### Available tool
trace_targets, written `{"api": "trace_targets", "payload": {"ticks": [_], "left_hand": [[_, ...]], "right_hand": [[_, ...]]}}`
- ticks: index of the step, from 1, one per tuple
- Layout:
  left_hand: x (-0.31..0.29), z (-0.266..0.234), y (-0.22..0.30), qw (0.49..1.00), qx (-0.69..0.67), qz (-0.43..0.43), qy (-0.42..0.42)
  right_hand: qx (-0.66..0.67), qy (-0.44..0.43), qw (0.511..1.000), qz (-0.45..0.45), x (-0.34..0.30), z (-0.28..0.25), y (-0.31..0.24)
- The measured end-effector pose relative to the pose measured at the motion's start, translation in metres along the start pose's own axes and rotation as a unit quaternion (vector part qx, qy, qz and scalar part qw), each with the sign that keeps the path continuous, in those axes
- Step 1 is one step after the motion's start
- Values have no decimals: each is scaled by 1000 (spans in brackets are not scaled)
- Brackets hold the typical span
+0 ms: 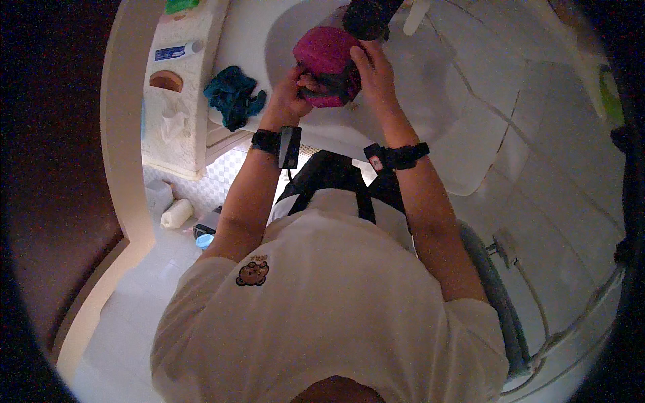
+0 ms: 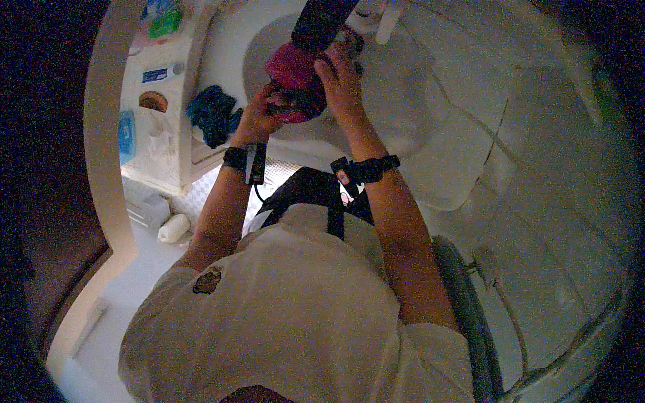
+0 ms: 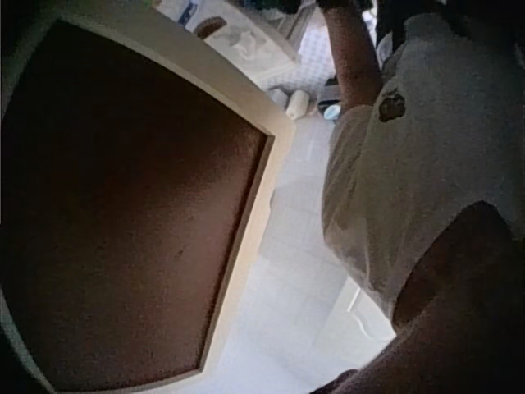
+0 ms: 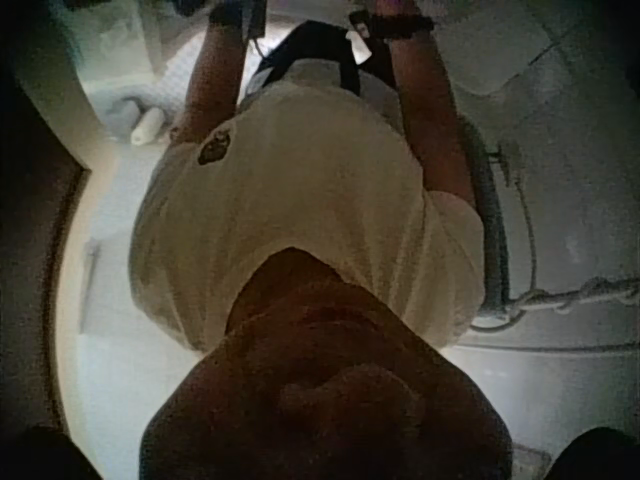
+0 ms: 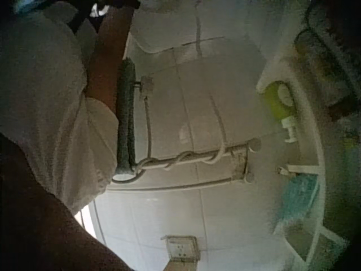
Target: The person washes a pink blender jar and its lid under a running tap in a bathroom sink, then wipes a vacuum cleaner hose with a blue cloth.
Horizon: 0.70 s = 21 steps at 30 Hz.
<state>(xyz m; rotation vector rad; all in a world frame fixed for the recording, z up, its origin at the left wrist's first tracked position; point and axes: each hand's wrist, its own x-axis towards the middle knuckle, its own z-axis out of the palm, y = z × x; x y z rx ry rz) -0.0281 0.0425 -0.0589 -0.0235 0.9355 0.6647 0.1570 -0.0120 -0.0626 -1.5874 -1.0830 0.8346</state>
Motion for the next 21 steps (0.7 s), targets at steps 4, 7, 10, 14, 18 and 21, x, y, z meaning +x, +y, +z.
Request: {"api": "trace_targets", "payload": {"ticks": [4,7,10,14,18,21], "left_hand": [[6,-10,-7,989,-132,-59,-31],[15,-22,-13,960,-242,-129,-56],[22,-29,-23,961,-244,-122,-52],[12,-24,-36,952,-279,-127,17],[-6,-1,-44,994,51,-49,-77],[-13,15,-36,980,106,-61,-157]], "right_hand": [[-8,50,999,-19,-22,3,-10],[-49,102,989,-95,-31,10,-15],[23,123,990,-61,-19,14,-7],[127,162,976,65,-1,9,11],[240,102,959,106,-3,-6,13],[245,70,961,109,-1,-19,5]]}}
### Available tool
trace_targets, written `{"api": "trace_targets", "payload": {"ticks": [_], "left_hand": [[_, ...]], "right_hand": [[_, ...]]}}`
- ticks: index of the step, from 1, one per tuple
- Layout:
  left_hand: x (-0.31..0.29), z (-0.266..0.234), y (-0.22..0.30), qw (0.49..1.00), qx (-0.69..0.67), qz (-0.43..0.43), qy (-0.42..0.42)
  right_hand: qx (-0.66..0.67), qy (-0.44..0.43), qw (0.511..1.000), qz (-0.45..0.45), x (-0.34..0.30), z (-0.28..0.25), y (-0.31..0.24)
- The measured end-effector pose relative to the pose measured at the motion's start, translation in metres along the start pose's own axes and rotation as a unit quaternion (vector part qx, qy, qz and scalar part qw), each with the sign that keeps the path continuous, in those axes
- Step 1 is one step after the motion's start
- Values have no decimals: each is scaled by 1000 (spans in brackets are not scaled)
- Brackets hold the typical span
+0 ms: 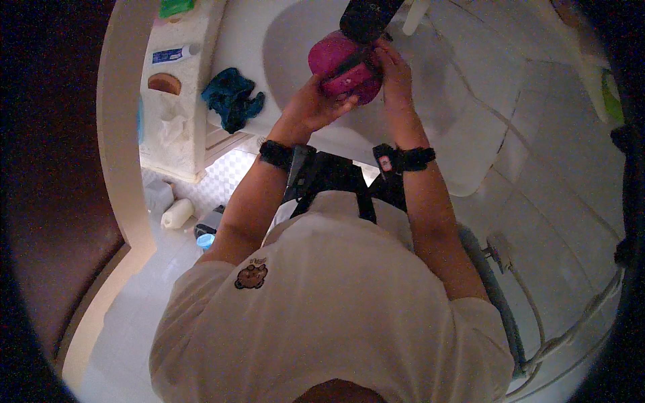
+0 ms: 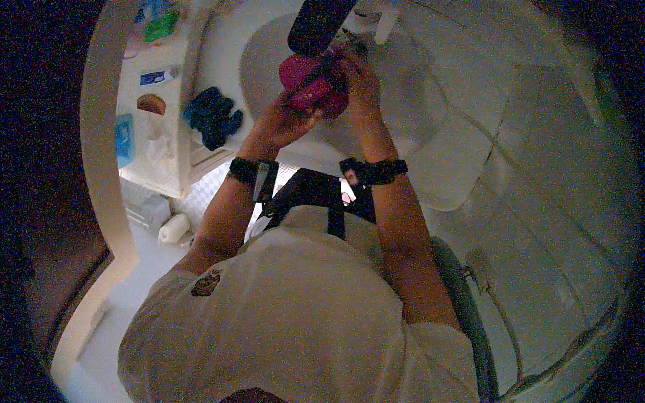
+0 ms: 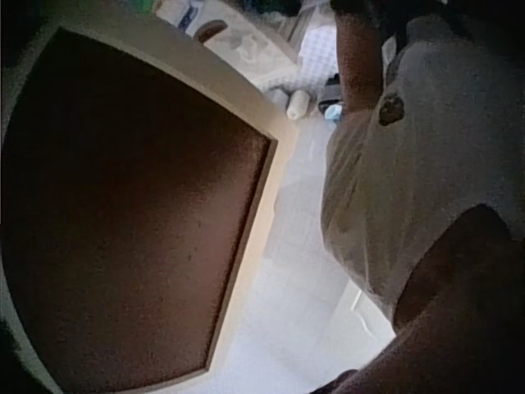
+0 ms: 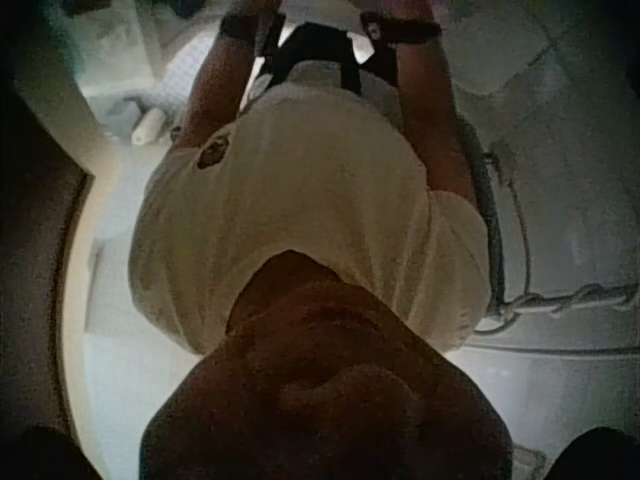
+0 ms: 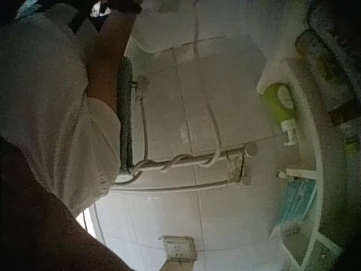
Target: The person washes a pink blender jar and its lid under a running tap in a bathroom sink, then wipes a vacuum cleaner hose with a blue cloth.
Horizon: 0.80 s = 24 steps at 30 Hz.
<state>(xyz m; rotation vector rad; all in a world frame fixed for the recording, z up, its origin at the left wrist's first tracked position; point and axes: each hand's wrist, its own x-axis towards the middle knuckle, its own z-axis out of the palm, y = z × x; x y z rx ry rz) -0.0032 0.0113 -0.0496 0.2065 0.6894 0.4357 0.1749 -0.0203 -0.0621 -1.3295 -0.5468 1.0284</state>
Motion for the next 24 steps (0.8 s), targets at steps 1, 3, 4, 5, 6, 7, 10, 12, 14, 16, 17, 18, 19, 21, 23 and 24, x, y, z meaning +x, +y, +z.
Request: {"api": "trace_targets", "payload": {"ticks": [1,3,4,5,6,7,10,12,14,16,17,18,19,21,23,24], "left_hand": [[1,3,8,997,-35,-56,-29],[-2,7,17,986,66,-142,48],[-4,8,21,953,203,-167,154],[-8,10,20,901,361,-101,220],[-10,12,21,811,513,21,280],[-17,13,17,669,649,227,284],[-24,18,6,580,709,376,144],[-20,21,-2,622,699,341,86],[-12,24,-8,611,718,320,94],[-6,24,-6,693,611,370,98],[-5,24,-5,731,570,359,110],[-5,24,-2,773,507,364,114],[-6,23,4,812,460,335,129],[-10,21,11,866,375,299,144],[-14,19,15,898,307,289,124],[-15,18,16,903,299,271,149]], "right_hand": [[5,-14,1000,5,-1,-5,-6],[28,-24,999,28,4,-8,-14],[46,-20,998,45,8,-7,-16],[58,-4,994,89,10,-8,-17],[73,-14,997,37,12,-7,-17],[82,-13,996,13,14,-7,-15],[34,-10,999,-1,17,-3,-6],[-82,-20,996,-1,23,0,0],[-256,-56,965,-25,36,3,3],[-303,-148,931,-137,55,0,0],[-341,-176,913,-135,59,-5,-3],[-307,-180,919,-170,62,-9,-6],[-289,-160,933,-143,60,-13,-10],[-306,-123,939,-102,44,-16,-13],[-380,-87,918,-70,16,-9,-12],[-386,-56,912,-126,3,-4,-10]]}}
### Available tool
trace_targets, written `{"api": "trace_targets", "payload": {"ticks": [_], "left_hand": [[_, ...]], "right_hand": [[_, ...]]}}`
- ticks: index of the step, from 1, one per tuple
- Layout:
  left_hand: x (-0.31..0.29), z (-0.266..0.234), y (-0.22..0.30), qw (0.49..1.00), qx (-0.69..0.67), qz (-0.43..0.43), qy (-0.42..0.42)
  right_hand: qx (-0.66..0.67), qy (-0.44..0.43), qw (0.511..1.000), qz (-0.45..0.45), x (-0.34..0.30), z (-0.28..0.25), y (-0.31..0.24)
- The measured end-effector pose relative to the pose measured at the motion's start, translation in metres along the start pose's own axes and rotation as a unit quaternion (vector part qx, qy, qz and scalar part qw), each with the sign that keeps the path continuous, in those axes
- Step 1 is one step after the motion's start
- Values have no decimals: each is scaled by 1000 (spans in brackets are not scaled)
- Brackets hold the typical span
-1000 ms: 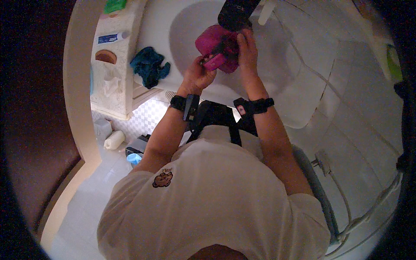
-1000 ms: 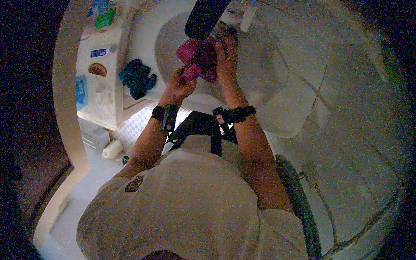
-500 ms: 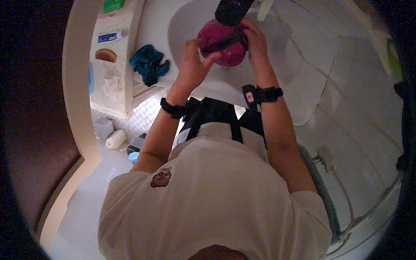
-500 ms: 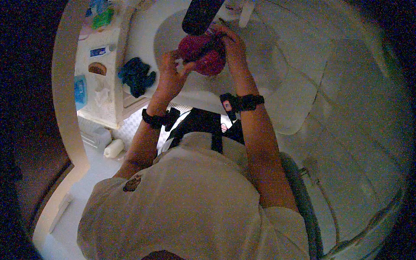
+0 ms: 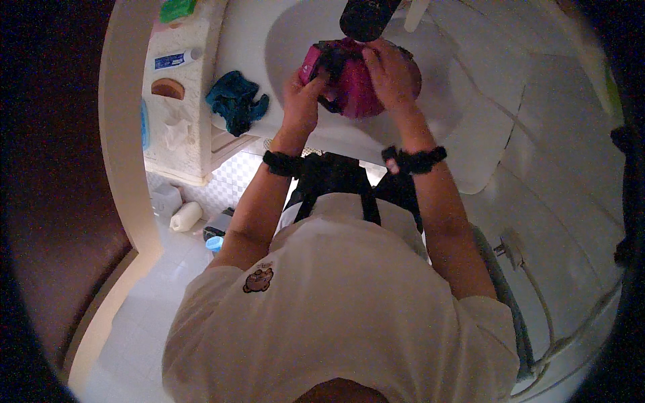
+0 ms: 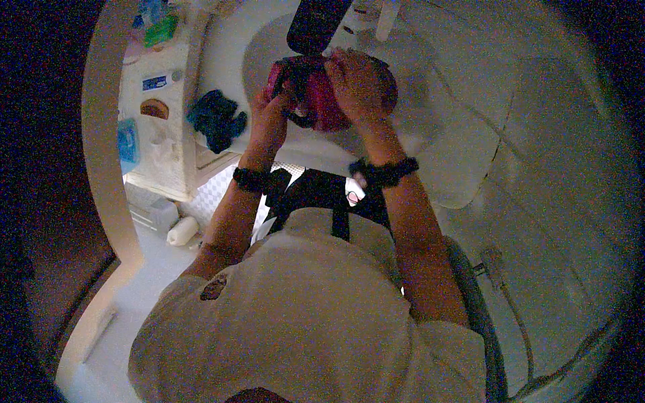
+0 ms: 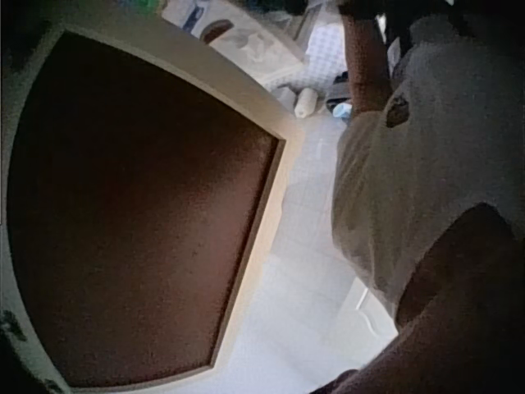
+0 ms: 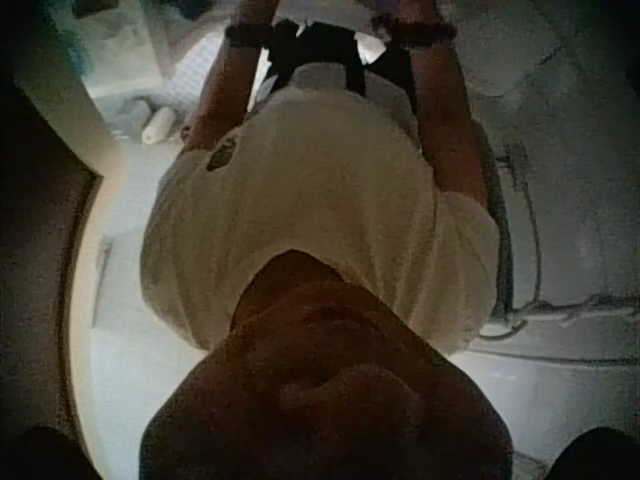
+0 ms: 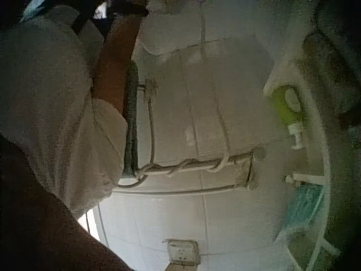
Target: The person washes a pink blender jar and its lid under a running tap in a bathroom sink, then wipes a vacuum cleaner hose with a blue cloth.
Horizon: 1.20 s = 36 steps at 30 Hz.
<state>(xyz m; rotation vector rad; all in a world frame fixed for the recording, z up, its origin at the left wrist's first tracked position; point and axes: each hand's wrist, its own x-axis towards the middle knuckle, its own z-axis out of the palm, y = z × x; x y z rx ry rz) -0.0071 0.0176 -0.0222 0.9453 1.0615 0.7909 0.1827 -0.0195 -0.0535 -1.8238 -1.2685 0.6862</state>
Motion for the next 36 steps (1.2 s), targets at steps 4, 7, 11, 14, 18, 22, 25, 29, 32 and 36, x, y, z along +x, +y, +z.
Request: {"api": "trace_targets", "payload": {"ticks": [4,7,11,14,18,22,25,29,32,36], "left_hand": [[0,-5,-6,997,-74,-21,25],[4,-10,-9,997,-69,27,24],[10,-17,-9,956,-269,-43,111],[14,-31,-3,960,-264,-31,85],[15,-52,2,973,-225,-3,43],[12,-58,-6,958,-276,-50,58],[10,-59,-13,937,-328,-95,72],[6,-61,-20,886,-431,-161,64],[1,-55,-28,821,-517,-213,119],[-3,-44,-41,795,-550,-221,127]], "right_hand": [[-57,120,985,-112,-28,16,-25],[-82,110,979,-148,-37,15,-38],[-133,110,957,-235,-48,16,-36],[-101,161,971,-145,-27,15,-6],[114,109,981,110,6,1,41],[268,-51,948,161,8,-6,51],[186,10,983,1,6,-3,36],[221,46,960,166,23,-10,12],[31,44,984,169,27,-8,-13],[-257,214,940,-67,5,26,-35]]}}
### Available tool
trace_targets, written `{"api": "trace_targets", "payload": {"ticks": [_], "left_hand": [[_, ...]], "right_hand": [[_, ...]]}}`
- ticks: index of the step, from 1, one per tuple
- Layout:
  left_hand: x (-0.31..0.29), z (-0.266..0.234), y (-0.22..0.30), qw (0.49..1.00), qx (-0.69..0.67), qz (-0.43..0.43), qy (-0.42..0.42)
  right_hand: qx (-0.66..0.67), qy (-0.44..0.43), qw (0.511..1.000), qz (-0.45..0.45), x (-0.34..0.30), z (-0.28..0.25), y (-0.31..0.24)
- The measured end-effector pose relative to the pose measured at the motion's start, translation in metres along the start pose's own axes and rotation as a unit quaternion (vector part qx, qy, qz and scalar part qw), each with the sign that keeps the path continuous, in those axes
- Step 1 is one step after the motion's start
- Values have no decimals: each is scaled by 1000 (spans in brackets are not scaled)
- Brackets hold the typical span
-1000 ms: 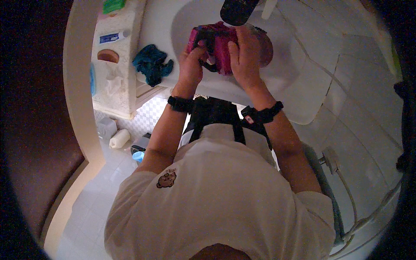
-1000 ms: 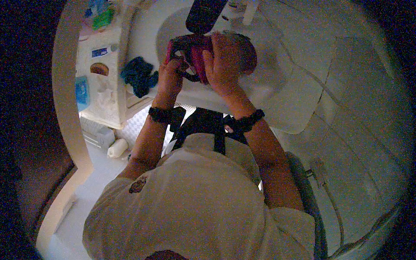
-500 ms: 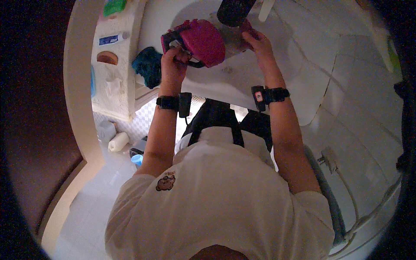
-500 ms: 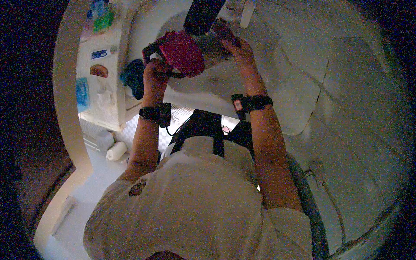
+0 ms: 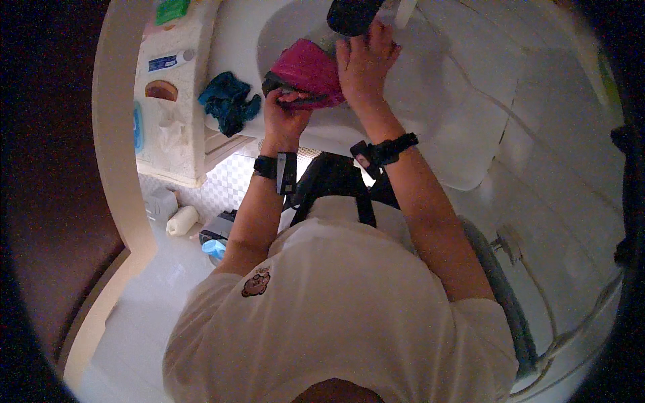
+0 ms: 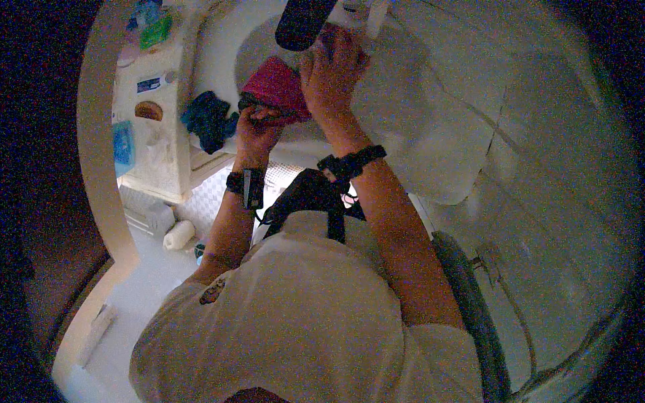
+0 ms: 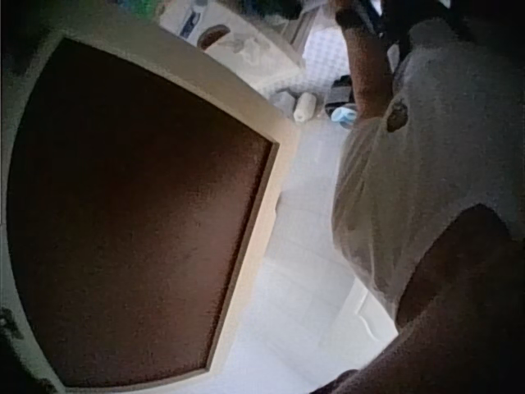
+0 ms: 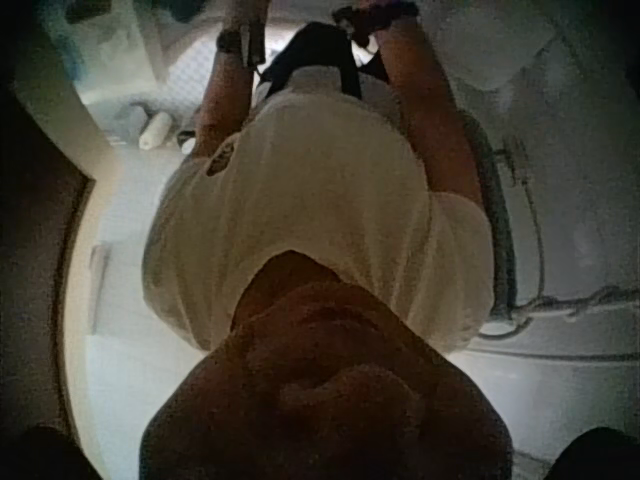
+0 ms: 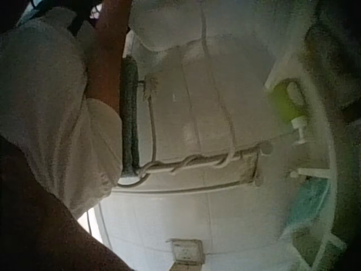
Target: The person washes a pink blender jar and its lid under a running tap in a bathroom sink, then wipes a vacuum cleaner hose with a blue cloth.
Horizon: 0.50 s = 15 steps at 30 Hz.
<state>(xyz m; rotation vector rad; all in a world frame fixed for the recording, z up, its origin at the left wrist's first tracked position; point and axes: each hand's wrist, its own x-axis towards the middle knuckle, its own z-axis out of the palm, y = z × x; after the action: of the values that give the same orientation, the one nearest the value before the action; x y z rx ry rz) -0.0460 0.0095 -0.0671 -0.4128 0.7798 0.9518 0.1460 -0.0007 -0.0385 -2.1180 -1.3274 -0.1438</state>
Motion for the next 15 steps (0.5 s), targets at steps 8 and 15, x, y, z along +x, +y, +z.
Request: {"api": "trace_targets", "payload": {"ticks": [8,15], "left_hand": [[-1,-13,7,999,38,31,17],[1,-11,34,974,214,46,-56]], "right_hand": [[470,-109,750,453,-7,22,69],[670,-357,468,451,-2,12,114]]}}
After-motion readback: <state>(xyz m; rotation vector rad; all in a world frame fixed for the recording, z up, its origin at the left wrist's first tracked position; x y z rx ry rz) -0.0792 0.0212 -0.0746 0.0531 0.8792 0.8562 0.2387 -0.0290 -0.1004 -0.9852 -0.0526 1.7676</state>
